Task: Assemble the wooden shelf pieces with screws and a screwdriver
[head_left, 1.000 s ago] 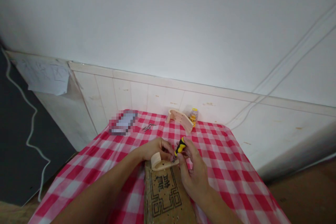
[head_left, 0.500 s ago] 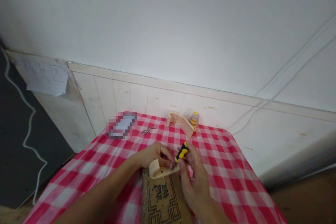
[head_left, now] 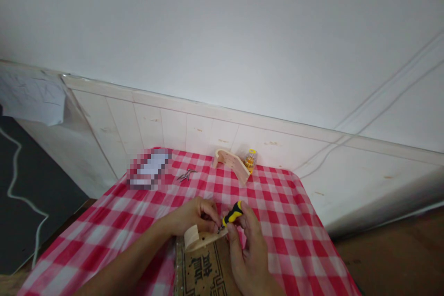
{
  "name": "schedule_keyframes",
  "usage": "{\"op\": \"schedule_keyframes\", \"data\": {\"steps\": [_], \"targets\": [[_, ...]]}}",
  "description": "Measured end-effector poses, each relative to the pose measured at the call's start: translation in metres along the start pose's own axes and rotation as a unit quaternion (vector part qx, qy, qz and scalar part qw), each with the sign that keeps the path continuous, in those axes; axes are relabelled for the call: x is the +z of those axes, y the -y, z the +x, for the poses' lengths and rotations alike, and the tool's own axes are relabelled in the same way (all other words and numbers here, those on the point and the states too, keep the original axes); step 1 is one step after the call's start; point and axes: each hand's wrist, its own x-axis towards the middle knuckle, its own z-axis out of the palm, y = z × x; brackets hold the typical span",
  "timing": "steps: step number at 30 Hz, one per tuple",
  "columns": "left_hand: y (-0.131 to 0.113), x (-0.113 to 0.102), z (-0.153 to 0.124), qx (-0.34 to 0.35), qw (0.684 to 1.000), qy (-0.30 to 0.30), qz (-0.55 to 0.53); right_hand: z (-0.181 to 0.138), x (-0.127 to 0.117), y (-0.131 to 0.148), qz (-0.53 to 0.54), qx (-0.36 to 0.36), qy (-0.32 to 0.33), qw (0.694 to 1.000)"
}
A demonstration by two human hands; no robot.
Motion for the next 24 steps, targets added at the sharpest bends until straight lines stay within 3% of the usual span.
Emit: {"op": "schedule_keyframes", "data": {"steps": [14, 24], "targets": [[0.002, -0.003, 0.005, 0.01, 1.0, 0.013, -0.003, 0.012, -0.003, 0.006, -0.015, -0.042, 0.013, 0.999], [-0.001, -0.003, 0.007, -0.005, 1.0, 0.008, 0.019, 0.016, -0.007, 0.006, 0.041, -0.015, 0.03, 0.999]]}}
